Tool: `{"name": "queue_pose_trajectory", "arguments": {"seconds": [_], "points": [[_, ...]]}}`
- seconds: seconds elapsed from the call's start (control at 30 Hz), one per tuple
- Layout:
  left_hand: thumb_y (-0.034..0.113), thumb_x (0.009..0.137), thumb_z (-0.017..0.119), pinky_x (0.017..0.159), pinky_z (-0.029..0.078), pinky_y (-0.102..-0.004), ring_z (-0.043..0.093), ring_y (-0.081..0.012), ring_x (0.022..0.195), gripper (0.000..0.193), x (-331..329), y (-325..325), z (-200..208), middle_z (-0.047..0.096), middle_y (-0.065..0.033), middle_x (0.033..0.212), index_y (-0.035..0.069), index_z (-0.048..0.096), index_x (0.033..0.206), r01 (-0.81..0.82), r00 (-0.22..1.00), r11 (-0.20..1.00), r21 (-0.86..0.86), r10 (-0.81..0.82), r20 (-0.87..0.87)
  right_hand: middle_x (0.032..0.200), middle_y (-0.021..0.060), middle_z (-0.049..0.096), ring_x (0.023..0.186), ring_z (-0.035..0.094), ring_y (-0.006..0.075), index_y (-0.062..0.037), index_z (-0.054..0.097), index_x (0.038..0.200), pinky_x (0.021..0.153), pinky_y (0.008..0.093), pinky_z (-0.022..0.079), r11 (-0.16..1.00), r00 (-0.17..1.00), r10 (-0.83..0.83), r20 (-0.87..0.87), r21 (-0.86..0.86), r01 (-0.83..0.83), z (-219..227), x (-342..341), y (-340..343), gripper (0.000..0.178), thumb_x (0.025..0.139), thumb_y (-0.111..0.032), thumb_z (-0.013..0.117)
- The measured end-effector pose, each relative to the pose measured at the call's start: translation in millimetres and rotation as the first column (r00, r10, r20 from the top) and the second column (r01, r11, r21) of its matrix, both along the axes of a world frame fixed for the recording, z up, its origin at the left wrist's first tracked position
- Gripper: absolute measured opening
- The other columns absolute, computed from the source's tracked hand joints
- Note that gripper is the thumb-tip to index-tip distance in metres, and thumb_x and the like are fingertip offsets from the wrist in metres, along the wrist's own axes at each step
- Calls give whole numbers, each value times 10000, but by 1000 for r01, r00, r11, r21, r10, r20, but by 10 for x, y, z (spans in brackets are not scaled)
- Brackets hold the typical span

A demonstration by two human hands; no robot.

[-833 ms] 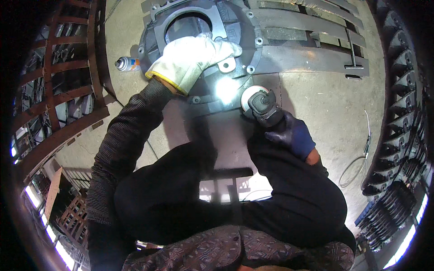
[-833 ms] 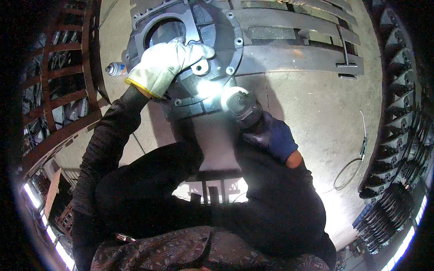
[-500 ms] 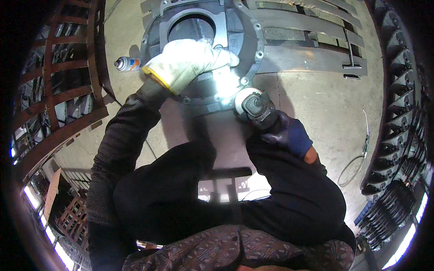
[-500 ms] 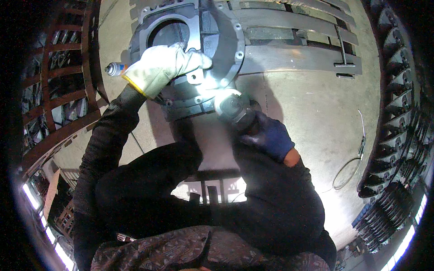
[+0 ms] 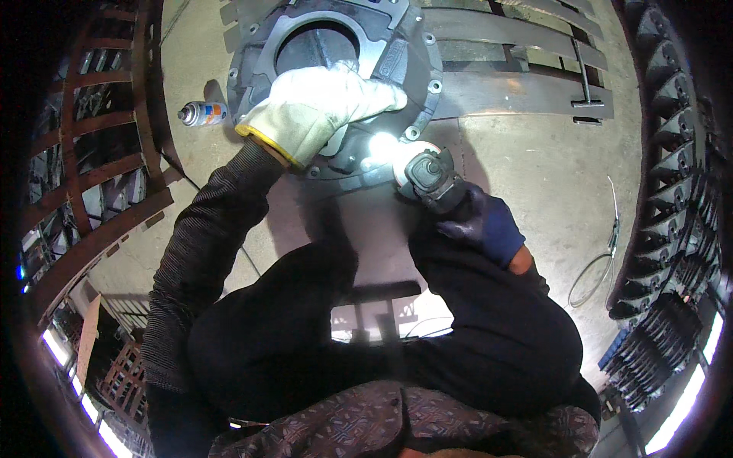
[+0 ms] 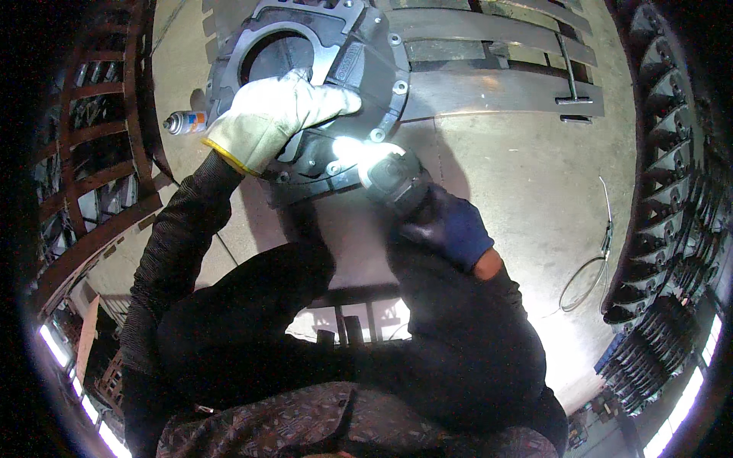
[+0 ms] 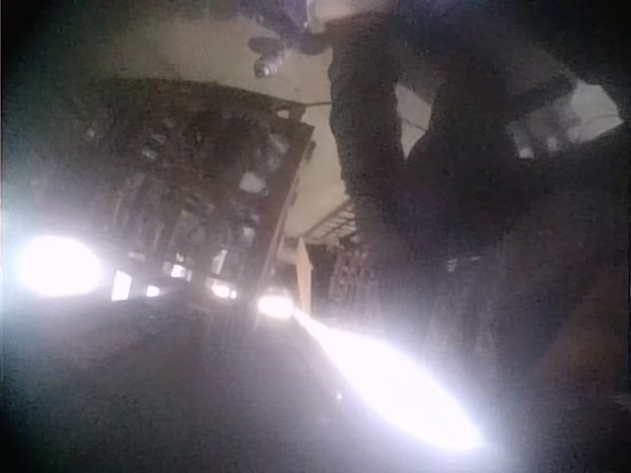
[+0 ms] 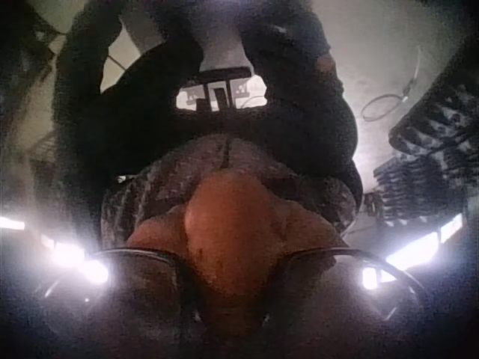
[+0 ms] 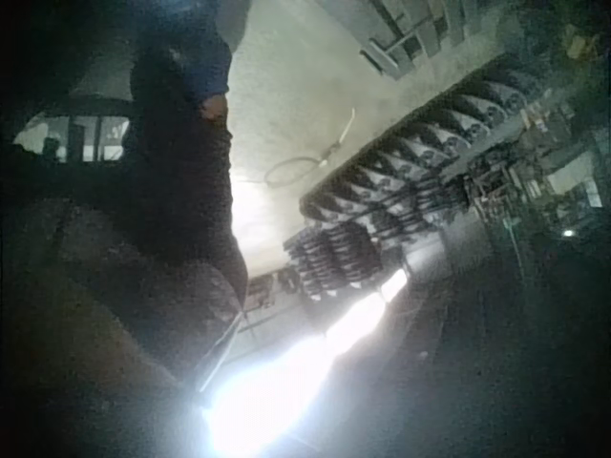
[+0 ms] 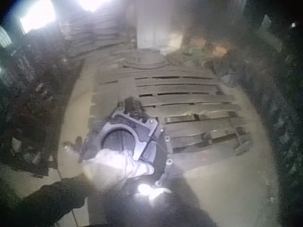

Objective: The person grinds the edges of a metal part using an angle grinder, then flips it over and continues grinding. They inspect the part and place it on a rack with other similar parts.

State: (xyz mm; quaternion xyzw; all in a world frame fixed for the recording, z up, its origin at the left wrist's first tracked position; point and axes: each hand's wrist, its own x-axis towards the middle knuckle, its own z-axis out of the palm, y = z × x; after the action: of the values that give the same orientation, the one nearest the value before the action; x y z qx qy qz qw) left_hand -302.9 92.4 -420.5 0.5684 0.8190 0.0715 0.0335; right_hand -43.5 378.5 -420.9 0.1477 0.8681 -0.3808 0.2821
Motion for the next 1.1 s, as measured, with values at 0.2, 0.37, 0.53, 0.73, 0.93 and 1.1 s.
{"name": "queue_pose_trajectory", "arguments": {"seconds": [0.2,0.37,0.53,0.73,0.93,1.1], "points": [[447,1012,605,796,564,-376,729,-283,874,392,-79,-271,-138,754,-96,1054,313,684,1372,-70,997,997,-12,70,-16,1174,213,752,1077,721,431,-120,597,1405,927,493,585,998,998,59,21,-5,-59,-18,-30,-3,795,785,-545,859],[437,1012,604,800,562,-380,727,-287,875,385,-70,-389,-245,751,-98,1050,304,683,1364,-133,991,991,-12,133,-15,1080,230,762,1029,729,442,-97,584,1405,905,502,588,995,994,96,-51,-32,-98,-44,-55,-43,793,794,-525,851],[426,1011,604,804,559,-385,725,-290,876,377,-49,-384,-260,747,-100,1045,295,682,1356,-135,991,991,3,135,-18,1117,248,747,1036,723,446,-101,544,1436,889,517,585,988,990,139,-5,-64,-139,-47,-102,-74,810,800,-509,837],[413,1010,604,809,557,-391,722,-294,877,368,-50,-376,-241,743,-103,1040,284,681,1346,-142,990,990,13,142,-11,1223,231,734,1127,696,456,-155,519,1526,962,488,564,994,988,104,113,5,-105,-84,-160,-132,905,768,-491,881],[400,1009,603,814,554,-397,719,-298,879,359,-45,-395,-245,739,-106,1035,274,680,1337,-150,989,989,18,150,-5,1094,284,733,1018,715,477,-116,469,1501,883,548,582,975,976,216,-1,42,-216,-113,-128,-134,875,829,-569,798],[389,1009,603,818,552,-401,717,-302,880,352,-47,-397,-241,735,-108,1030,265,678,1329,-149,989,989,20,149,-1,1105,274,737,1024,716,470,-98,477,1500,888,536,583,975,975,222,-25,24,-222,-139,-144,-116,891,839,-611,781]]}}
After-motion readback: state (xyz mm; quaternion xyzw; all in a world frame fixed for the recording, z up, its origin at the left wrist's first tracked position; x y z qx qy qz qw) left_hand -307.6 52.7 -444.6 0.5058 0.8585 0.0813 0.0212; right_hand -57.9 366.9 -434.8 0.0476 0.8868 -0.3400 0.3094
